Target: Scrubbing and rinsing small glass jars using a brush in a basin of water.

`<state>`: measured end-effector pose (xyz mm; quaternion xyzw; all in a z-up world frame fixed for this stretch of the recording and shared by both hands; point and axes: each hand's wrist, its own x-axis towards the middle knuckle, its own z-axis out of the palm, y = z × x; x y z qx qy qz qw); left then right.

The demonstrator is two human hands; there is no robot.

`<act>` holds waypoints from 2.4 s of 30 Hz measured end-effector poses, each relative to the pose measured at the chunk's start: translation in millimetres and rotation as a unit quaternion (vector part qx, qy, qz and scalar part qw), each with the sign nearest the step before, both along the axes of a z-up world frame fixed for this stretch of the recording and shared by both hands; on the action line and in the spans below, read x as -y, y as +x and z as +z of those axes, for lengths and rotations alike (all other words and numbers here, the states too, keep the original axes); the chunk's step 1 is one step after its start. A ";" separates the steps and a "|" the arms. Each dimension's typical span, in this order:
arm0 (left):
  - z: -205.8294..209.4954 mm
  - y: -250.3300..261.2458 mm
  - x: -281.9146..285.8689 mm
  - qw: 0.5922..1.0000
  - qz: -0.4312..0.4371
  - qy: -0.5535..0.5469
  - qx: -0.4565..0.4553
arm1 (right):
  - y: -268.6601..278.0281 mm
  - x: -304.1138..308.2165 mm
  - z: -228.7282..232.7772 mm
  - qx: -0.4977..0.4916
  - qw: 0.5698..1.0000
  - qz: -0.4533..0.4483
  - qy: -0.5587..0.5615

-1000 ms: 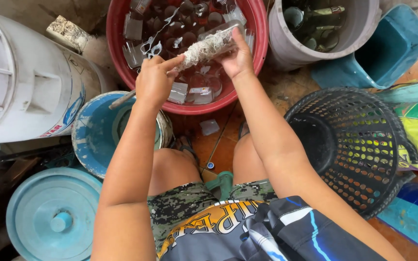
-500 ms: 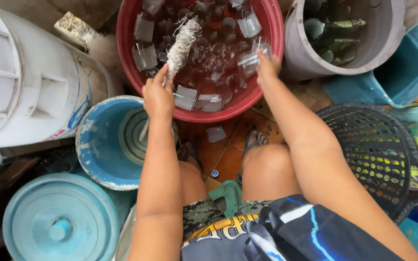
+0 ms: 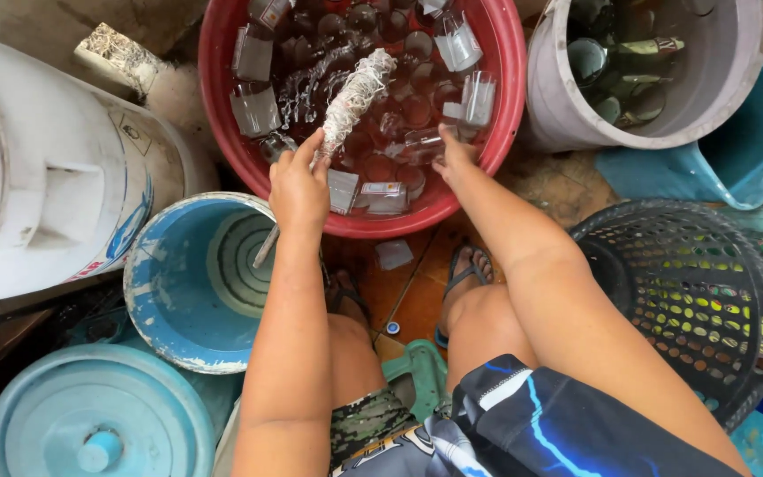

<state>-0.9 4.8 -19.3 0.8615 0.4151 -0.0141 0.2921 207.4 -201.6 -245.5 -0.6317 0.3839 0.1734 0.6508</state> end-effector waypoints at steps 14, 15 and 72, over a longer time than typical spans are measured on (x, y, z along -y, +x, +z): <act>-3.0 -2.9 1.0 1.000 -0.006 -0.009 0.008 | -12.7 4.0 24.1 -0.100 0.990 0.094 0.008; -9.6 -2.9 1.5 1.000 -0.012 -0.016 0.000 | -12.7 2.1 23.7 -0.080 0.994 0.063 0.038; 30.8 -18.8 30.7 0.861 -0.191 -0.346 0.320 | -35.4 -2.2 240.0 0.087 0.864 0.196 0.456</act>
